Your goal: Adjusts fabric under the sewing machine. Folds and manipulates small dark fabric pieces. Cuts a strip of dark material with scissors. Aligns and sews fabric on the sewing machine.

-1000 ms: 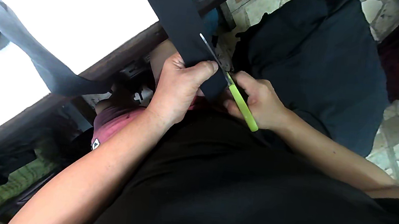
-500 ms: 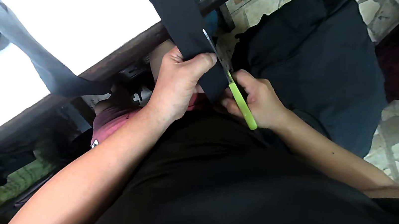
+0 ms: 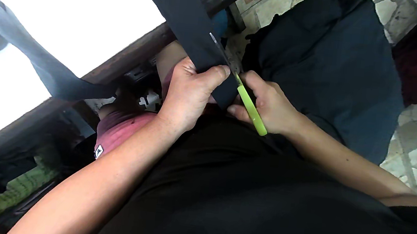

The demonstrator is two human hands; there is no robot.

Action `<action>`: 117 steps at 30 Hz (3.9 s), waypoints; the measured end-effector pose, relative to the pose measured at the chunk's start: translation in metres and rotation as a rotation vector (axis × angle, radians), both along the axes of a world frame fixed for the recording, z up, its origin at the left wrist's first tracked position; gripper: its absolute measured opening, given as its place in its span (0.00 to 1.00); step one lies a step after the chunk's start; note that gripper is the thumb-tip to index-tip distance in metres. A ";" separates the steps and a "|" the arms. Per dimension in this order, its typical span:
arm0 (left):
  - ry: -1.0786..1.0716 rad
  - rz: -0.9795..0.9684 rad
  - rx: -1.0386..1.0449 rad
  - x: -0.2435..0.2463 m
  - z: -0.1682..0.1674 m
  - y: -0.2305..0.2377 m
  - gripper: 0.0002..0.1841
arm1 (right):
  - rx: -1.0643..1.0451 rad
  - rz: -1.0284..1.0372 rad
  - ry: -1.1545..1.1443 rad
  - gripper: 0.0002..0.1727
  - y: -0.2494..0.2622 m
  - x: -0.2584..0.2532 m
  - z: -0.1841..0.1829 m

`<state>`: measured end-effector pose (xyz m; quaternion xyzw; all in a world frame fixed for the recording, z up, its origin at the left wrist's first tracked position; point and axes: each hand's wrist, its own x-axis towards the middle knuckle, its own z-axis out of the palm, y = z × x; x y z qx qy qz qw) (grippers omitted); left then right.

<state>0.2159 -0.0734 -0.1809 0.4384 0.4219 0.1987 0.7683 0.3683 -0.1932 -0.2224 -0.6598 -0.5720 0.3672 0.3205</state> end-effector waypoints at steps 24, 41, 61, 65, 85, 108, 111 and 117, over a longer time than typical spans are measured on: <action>-0.024 0.014 0.029 -0.001 -0.002 0.002 0.07 | 0.017 -0.003 0.024 0.22 0.002 -0.001 -0.001; -0.060 0.033 0.086 -0.001 -0.001 0.004 0.06 | 0.030 -0.004 -0.009 0.31 0.007 -0.003 0.002; -0.086 0.047 0.086 -0.002 0.000 0.010 0.06 | 0.152 -0.015 -0.019 0.18 0.009 -0.003 -0.002; -0.119 0.054 0.148 -0.002 0.004 0.011 0.07 | 0.138 -0.014 -0.048 0.26 0.012 -0.002 0.004; -0.173 0.015 0.285 -0.010 0.010 0.005 0.09 | 0.276 -0.039 -0.035 0.19 0.015 -0.010 0.007; -0.292 0.042 0.370 -0.005 0.027 0.017 0.09 | 0.260 -0.034 -0.093 0.32 0.028 -0.009 0.034; -0.290 0.045 0.357 -0.006 0.026 0.016 0.09 | 0.317 -0.034 -0.084 0.26 0.029 -0.008 0.030; -0.279 0.039 0.355 -0.005 0.031 0.021 0.08 | 0.304 -0.075 -0.081 0.21 0.025 -0.009 0.031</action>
